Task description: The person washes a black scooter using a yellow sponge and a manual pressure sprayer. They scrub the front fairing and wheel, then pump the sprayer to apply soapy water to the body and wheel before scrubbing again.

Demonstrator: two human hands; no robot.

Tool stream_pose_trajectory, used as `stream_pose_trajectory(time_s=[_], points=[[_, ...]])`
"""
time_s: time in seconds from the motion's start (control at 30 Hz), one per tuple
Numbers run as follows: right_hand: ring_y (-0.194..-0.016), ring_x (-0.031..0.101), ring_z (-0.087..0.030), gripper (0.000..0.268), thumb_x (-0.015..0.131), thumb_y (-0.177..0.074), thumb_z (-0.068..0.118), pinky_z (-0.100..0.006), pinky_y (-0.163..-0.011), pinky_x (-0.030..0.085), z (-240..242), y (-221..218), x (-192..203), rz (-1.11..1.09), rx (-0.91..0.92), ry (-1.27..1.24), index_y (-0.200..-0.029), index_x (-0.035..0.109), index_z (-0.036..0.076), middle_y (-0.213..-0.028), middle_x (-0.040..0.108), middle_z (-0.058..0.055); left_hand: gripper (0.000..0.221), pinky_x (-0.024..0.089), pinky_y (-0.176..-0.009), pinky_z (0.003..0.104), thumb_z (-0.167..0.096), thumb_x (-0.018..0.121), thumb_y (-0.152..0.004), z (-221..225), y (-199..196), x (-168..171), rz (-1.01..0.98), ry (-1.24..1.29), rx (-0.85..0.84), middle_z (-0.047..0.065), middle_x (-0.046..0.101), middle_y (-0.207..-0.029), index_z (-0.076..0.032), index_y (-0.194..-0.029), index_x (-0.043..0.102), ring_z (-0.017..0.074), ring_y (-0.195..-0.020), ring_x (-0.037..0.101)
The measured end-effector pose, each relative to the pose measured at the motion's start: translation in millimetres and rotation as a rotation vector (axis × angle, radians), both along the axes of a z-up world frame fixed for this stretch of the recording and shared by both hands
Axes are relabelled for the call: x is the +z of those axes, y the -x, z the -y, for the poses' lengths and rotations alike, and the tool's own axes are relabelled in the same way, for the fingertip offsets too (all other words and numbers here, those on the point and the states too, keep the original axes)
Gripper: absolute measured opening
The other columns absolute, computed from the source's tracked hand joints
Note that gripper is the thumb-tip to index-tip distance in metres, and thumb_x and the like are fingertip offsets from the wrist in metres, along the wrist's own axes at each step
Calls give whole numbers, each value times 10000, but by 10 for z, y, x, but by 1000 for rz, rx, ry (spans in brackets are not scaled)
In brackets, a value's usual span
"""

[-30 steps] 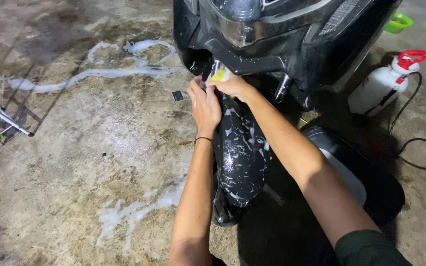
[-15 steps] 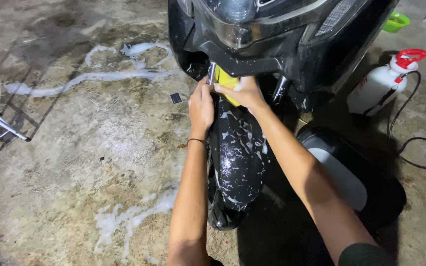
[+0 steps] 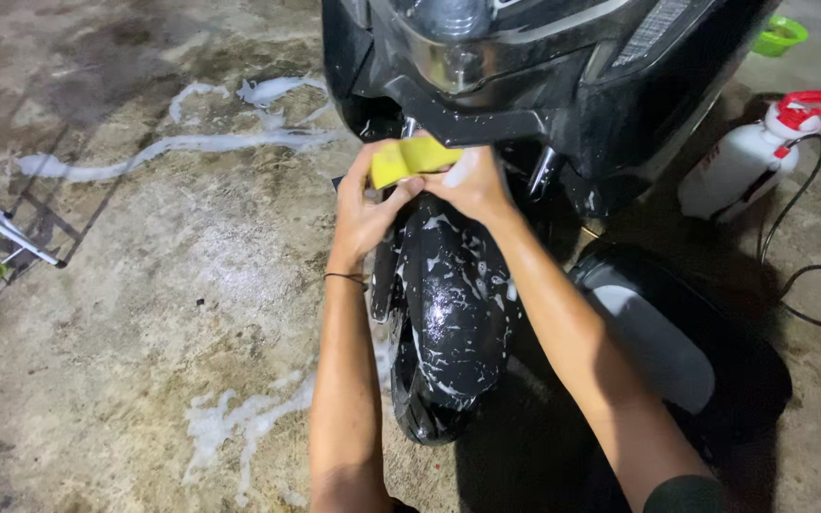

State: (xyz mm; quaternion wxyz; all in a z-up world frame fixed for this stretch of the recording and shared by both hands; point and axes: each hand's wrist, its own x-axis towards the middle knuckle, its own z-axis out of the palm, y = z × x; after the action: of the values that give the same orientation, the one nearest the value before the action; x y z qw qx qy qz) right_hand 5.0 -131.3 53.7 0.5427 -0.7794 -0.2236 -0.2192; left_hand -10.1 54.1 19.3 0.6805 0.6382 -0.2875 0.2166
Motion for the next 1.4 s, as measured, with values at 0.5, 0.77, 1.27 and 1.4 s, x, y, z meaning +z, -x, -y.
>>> stream_pose_trajectory(time_s=[0.5, 0.77, 1.27, 1.4], points=[[-962, 774, -224, 267, 582, -1060, 204, -333, -872, 569, -4, -208, -389, -79, -282, 72, -1256, 672, 46, -1121, 776, -115, 376, 518, -887, 337, -249, 757, -947, 27, -440, -216, -222, -133, 487, 100, 683, -1045, -45, -1175, 537, 206, -966, 670], [-975, 751, -254, 368, 626, -959, 117, -353, -878, 584, -34, -74, -390, 29, -247, 176, -1319, 614, 42, -1174, 741, -138, 538, 512, -1014, 297, -206, 736, -972, 133, -790, -172, -157, 92, -212, 66, 626, -1269, -36, -1372, 418, 161, -1170, 613], [-817, 736, -278, 103, 652, -949, 182, -407, -807, 556, -4, -128, -537, 41, -320, 213, -994, 664, 90, -876, 746, -92, 537, 545, -902, 302, 37, 767, -690, 402, -1551, -154, -284, -29, -487, 35, 700, -1119, -21, -1209, 642, 164, -1016, 662], [-802, 741, -273, 118, 656, -929, 197, -409, -810, 546, 22, -165, -581, 19, -337, 232, -993, 671, 98, -861, 753, -85, 482, 553, -915, 391, -7, 732, -757, 409, -1276, -101, -20, -126, -106, 115, 701, -1121, 6, -1224, 614, 281, -1037, 668]])
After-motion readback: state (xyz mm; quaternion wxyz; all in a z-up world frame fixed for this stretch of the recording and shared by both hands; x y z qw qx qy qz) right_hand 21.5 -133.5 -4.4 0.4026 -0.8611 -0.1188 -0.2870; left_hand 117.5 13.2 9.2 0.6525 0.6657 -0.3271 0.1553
